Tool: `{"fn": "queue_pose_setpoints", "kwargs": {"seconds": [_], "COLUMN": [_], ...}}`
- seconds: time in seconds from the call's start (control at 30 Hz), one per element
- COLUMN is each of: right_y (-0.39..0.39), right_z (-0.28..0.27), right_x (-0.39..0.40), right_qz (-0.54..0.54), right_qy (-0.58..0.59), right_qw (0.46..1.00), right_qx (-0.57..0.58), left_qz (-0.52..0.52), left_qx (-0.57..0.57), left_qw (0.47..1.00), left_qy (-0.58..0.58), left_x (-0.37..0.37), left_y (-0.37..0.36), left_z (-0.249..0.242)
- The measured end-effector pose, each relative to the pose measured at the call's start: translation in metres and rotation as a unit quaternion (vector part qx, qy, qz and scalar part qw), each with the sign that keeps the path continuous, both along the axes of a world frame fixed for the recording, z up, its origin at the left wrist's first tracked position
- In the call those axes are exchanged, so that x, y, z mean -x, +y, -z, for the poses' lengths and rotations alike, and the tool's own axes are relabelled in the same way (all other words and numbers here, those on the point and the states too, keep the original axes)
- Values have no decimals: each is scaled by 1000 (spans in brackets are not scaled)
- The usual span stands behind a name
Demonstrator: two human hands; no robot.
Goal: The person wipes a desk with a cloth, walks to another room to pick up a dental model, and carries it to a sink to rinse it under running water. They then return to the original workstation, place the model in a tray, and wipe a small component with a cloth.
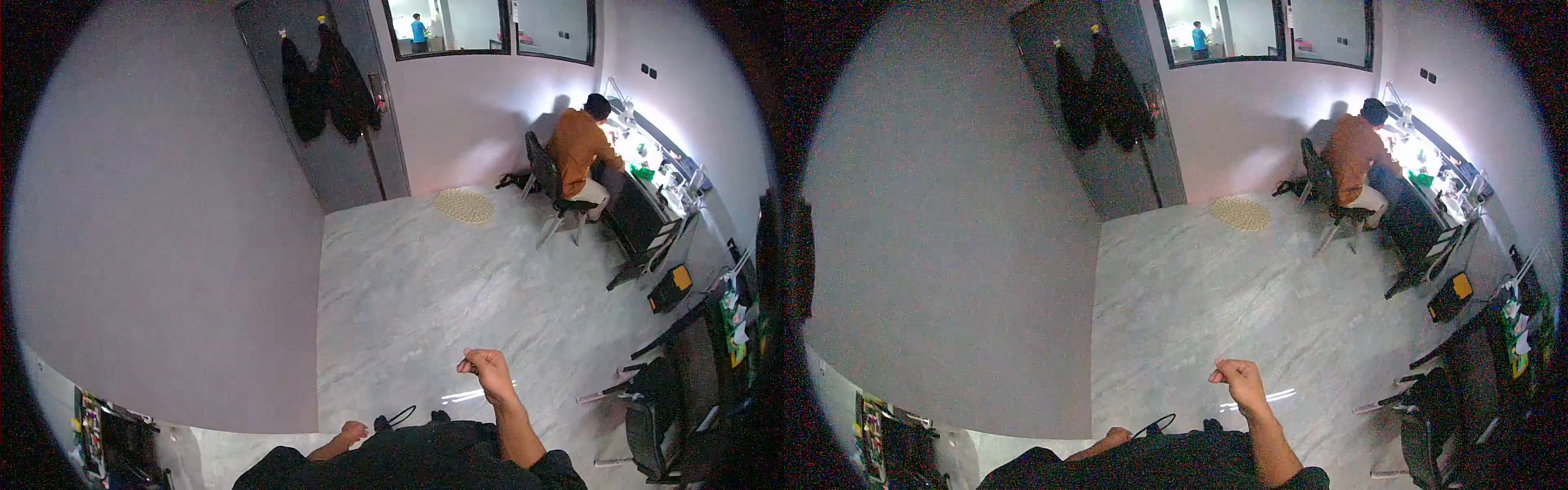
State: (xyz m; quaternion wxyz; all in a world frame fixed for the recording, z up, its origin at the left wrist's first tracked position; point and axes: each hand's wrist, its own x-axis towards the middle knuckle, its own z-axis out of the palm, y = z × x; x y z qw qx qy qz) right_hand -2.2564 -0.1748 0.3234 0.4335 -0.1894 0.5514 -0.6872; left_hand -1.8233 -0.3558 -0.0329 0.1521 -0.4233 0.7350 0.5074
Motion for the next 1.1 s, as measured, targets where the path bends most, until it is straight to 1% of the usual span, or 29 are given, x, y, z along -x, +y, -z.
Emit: {"fn": "queue_pose_setpoints", "kwargs": {"seconds": [0.03,0.07,0.13,0.23,0.33,0.43,0.47,0.53,0.57,0.63,0.87,0.93,0.97,1.03,1.1], "right_y": [0,0,0,1,2,2,2,3,3,4,8,8,8,9,10], "right_z": [0,0,2,-2,-1,2,3,0,-1,1,3,4,4,6,6], "right_x": [0,0,1,1,3,6,6,6,7,8,12,12,12,12,13], "right_qz": [1,1,3,3,3,8,10,12,12,12,15,18,19,18,18], "right_qy": [-1,-1,-2,-2,-3,-5,-7,-3,0,3,11,-3,-10,-8,-6], "right_qw": [1000,1000,1000,1000,1000,1000,1000,1000,1000,1000,1000,1000,1000,1000,1000], "right_qx": [0,0,2,0,-2,-2,-3,-6,-8,-7,-19,-19,-19,-20,-17], "left_qz": [-18,8,22,3,15,17,3,18,47,74,83,51,17,-8,30], "left_qx": [-5,17,32,12,15,34,24,33,53,66,46,27,8,-9,1], "left_qw": [1000,999,997,998,995,996,995,997,996,995,993,995,996,995,994], "left_qy": [-10,-42,-64,-65,-95,-86,-93,-73,-44,-26,-70,-84,-93,-102,-103], "left_x": [2,6,10,13,20,25,26,25,21,19,32,36,38,40,41], "left_y": [0,-1,-2,-4,-7,-6,-7,-10,-13,-14,-11,-10,-9,-8,-8], "left_z": [-1,-2,-8,-14,-16,-19,-18,-16,-12,-10,-27,-26,-23,-20,-20]}}
